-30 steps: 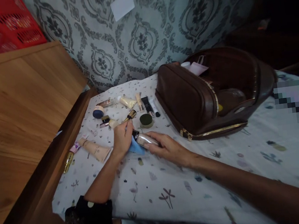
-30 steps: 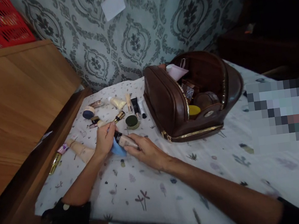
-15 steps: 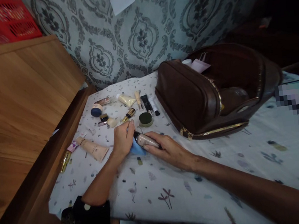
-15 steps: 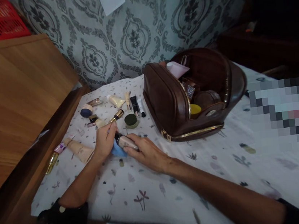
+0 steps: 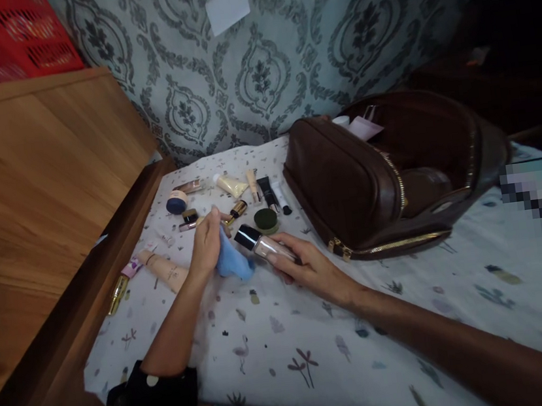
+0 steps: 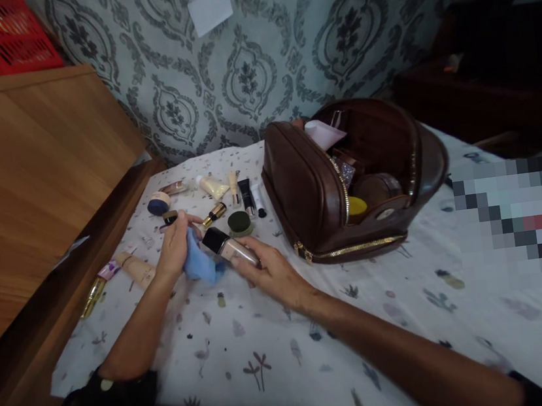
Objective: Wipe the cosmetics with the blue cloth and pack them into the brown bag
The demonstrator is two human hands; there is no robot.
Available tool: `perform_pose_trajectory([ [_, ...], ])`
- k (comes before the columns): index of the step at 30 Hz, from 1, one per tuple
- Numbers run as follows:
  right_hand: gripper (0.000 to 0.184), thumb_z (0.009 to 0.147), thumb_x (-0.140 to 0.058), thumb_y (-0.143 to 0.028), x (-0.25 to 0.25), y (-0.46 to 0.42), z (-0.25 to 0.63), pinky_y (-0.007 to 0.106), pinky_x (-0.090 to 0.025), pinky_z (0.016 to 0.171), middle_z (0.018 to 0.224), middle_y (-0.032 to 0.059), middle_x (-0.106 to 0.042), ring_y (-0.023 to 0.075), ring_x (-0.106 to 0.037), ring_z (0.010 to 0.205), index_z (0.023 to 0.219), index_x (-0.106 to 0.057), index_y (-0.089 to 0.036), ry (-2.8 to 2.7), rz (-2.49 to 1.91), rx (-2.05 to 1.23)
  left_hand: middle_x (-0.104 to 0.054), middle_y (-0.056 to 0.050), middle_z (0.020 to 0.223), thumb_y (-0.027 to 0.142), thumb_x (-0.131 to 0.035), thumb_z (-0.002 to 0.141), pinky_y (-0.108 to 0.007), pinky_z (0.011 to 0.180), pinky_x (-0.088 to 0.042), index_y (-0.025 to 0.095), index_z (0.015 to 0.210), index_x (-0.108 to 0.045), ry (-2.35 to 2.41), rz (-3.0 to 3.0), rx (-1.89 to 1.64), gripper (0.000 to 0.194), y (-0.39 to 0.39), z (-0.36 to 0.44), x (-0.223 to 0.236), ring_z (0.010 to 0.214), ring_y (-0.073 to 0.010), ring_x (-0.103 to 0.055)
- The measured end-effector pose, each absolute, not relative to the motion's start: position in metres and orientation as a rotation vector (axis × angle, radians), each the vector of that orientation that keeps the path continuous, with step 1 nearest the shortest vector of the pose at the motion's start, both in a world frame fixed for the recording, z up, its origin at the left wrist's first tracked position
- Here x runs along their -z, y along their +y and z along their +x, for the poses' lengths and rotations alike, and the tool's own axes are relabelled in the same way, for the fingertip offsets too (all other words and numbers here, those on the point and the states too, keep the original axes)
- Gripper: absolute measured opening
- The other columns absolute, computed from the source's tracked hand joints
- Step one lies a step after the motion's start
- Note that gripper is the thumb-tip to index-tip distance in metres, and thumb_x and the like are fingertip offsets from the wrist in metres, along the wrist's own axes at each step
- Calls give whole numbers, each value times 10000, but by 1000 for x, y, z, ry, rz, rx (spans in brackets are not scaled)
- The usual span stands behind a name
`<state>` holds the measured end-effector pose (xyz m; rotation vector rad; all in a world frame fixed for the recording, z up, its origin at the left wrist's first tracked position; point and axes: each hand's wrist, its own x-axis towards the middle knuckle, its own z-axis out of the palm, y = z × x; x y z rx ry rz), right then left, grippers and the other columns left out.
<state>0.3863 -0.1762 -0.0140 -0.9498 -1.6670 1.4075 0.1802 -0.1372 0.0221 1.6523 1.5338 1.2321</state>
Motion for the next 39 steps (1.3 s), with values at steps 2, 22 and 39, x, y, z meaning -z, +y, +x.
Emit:
perform_pose_trajectory([
  [2,472,908,-530,-529,15,-177,387,279,-458,578,891,42,-612,155,-561,657,1219,-552,-175,-1718,-956,-1330,-562,-4,643,712,-345,928,-274,516,-392,180,847,-652,1528,1573,-1233,620,-137,179,-23,538,-141,-492],
  [22,443,987,-414,-485,21,-180,387,474,-473,988,1279,118,-650,283,-623,1135,1321,-496,-205,-1863,-955,-1056,-495,-9,677,658,-303,972,-305,644,-403,214,738,-511,1323,2044,-1076,544,-155,202,-20,667,-171,-481],
  [39,322,827,-609,-446,26,-172,384,300,-449,632,841,11,-603,174,-582,718,1001,-471,-213,-1550,-1030,-1266,-598,-118,1229,568,-283,1013,-388,1044,-424,203,1269,-519,1341,2006,-1552,505,-163,205,-14,1176,-232,-568],
])
